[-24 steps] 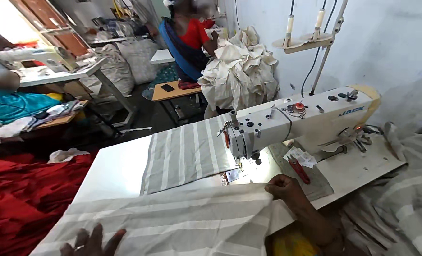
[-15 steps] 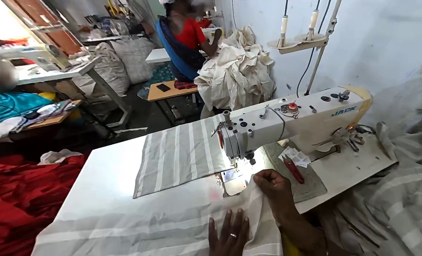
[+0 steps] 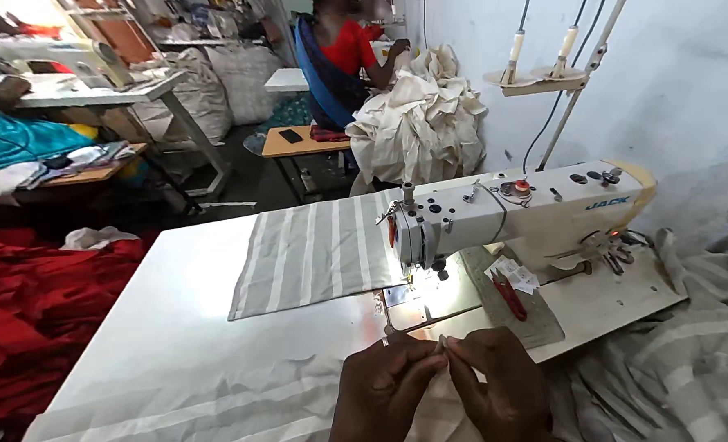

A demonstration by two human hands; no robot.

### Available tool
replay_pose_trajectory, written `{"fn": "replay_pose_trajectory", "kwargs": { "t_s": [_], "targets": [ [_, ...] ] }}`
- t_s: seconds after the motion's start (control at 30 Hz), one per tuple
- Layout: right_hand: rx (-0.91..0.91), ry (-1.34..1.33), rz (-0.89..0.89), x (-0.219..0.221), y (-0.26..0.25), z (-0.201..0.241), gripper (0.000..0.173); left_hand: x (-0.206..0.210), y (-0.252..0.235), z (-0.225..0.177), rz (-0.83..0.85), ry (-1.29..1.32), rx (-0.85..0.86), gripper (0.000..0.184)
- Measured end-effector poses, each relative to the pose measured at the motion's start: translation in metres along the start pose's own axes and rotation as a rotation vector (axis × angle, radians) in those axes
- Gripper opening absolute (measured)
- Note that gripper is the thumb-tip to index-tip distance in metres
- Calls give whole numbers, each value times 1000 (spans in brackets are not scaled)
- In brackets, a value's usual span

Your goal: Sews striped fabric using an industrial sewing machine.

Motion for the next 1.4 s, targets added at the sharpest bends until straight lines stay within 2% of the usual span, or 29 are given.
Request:
{"fn": "replay_pose_trajectory", "kwargs": {
  "t_s": [0.07, 0.13, 0.27, 0.37, 0.43, 0.5, 0.57, 0.6, 0.67, 0.7, 0.77, 0.8, 0.87, 0.93, 0.97, 1.03, 1.07, 1.17, 1.23, 1.3, 1.4],
  "targets": [
    [-64, 8, 18, 1, 1, 3, 13, 0, 0, -3, -14, 17, 24, 17],
    [-24, -130, 99, -1, 1, 2, 18, 0, -2, -2, -18, 65, 33, 14],
    [283, -477, 232, -4, -5, -2, 21, 1, -5, 0, -14, 71, 30, 14],
    [431, -544, 235, -3, -10, -4, 11, 3, -5, 3, -1, 80, -15, 17],
    [340, -380, 137, -2, -11, -6, 5, 1, -4, 4, 15, 57, -52, 20],
    [110, -35, 39, 1, -6, -4, 5, 0, -3, 5, 19, -13, -47, 21],
    [-66, 146, 25, 6, 2, -3, 12, -1, -5, 6, 24, -28, -30, 23],
    [-83, 141, 64, 9, 6, -3, 16, -3, -9, 8, 18, -43, -25, 23],
    [75, 44, 238, 15, 23, -10, 31, -9, -25, 16, 16, -260, 17, 22],
    [266, -15, 350, 18, 37, -15, 41, -11, -35, 25, 27, -493, 33, 22],
    [668, -33, 614, 17, 65, -21, 50, -10, -52, 63, 161, -796, -74, 21],
    [746, 35, 703, 13, 77, -19, 52, -9, -53, 90, 230, -856, -152, 19],
    [648, 341, 824, 3, 93, -13, 52, -2, -34, 140, 330, -878, -229, 18],
    [440, 660, 937, -3, 106, -15, 51, 5, -9, 166, 277, -905, -111, 17],
    [365, 720, 971, -5, 111, -18, 50, 7, -1, 169, 234, -914, -57, 16],
    [318, 645, 954, -10, 105, -29, 39, 8, 4, 168, 187, -909, -5, 17],
    [316, 575, 883, -8, 96, -39, 35, 8, 3, 166, 181, -902, 8, 17],
    [361, 472, 679, 29, 58, -67, 35, 9, 3, 167, 172, -901, 41, 15],
    [436, 530, 684, 66, 41, -77, 35, 8, 4, 169, 172, -906, 23, 19],
    [417, 578, 623, 92, 32, -85, 28, 5, 8, 168, 200, -911, -12, 25],
    [363, 566, 657, 87, 42, -82, 18, -2, 13, 168, 275, -910, -82, 33]
  ]
}}
Point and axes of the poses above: each hand's wrist, its own y-axis away from the middle knuckle, its own x-axis out of the palm, z = x × y, the point moved 3 cm from there along -y, towards the middle knuckle, and after that the axes turned 8 degrees about x, right-handed, at the moved point
